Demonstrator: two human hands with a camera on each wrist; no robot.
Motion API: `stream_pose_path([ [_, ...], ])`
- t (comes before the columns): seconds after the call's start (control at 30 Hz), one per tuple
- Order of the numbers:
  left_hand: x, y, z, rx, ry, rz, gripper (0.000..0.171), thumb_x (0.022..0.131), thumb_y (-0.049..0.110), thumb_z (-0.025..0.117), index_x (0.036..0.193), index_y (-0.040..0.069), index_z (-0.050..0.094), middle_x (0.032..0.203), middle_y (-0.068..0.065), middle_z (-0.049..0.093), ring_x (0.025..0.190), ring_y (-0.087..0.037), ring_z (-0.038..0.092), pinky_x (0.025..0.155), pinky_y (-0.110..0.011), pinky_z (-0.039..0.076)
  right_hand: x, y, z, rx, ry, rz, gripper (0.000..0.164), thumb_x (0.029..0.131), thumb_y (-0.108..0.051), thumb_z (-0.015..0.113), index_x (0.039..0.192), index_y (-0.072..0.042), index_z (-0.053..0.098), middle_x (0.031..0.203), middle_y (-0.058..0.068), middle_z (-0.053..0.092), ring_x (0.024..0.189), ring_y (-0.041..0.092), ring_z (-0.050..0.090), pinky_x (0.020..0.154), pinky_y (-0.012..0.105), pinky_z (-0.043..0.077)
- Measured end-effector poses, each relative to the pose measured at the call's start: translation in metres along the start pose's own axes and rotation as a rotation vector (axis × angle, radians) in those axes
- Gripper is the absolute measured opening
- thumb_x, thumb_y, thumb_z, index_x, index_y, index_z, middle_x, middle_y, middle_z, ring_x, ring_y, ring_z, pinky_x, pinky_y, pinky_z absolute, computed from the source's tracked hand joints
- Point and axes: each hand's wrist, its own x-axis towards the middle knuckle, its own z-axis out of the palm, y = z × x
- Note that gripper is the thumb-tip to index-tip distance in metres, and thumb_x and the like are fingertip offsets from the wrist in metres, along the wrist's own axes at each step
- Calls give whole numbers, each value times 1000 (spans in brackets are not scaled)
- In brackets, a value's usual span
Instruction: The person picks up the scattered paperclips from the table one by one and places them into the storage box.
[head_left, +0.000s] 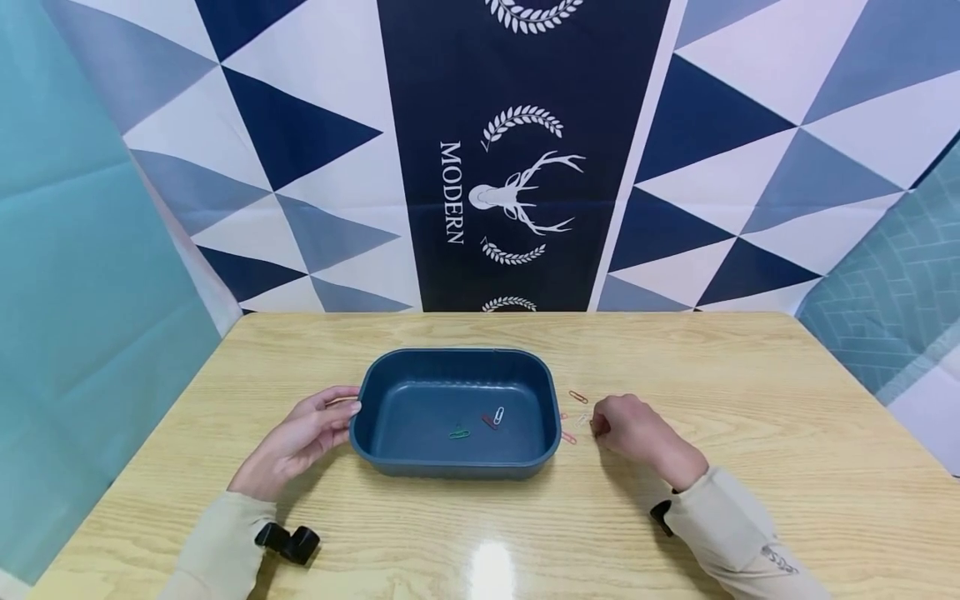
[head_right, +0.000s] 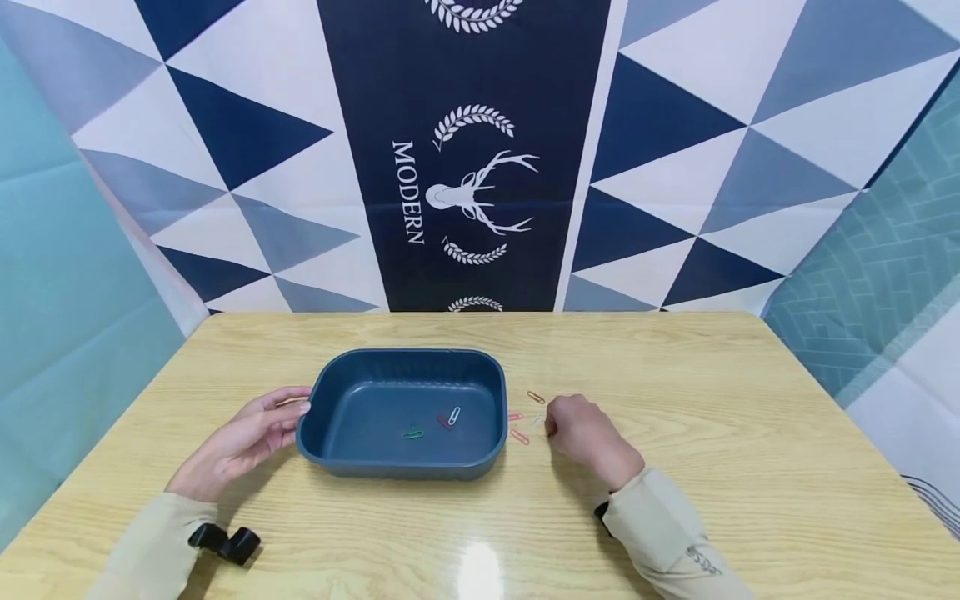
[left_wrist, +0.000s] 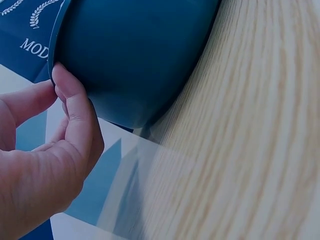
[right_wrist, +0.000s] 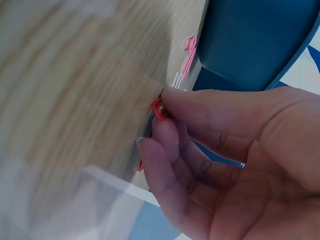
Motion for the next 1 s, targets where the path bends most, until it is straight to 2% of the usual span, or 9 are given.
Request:
stream_pose_path([
  [0.17,0,-2,-1,-14,-23,9,35,99,1,52,129,-8,36,98,-6,66,82,-12,64,75,-26,55,-3,0,0,13,-30,33,20,70,14,60,71,-6,59,70,-1,51,64,14,44,57,28,41],
  [0.4,-2,-5,-3,-41,-53,17,22,100,-1,48,121,-3,44,93,-5,65,78,-11,62,71,-25,54,-6,2,-8,121,-72,39,16,81,8,65,75,-6,58,70,-2,50,63,13,44,57,28,39],
  [0.6,-3,-4,0,-41,-62,22,20,100,-1,48,119,0,47,94,-5,64,81,-11,62,75,-25,54,-1,7,-12,196,-35,145,10,86,3,65,78,-3,62,70,-1,56,63,14,47,57,28,41],
  [0.77,-4,-3,1,-42,-43,5,24,100,0,49,123,-2,43,96,-5,63,82,-12,62,75,-25,54,2,12,-14,287,15,234,4,88,1,65,86,4,66,75,4,62,63,16,55,56,30,48],
  [1.0,-2,-2,2,-69,-43,12,27,99,-3,49,124,-4,42,95,-6,65,81,-12,64,74,-25,55,3,16,-19,515,70,307,17,92,0,61,103,12,65,87,14,67,72,20,64,64,35,56],
])
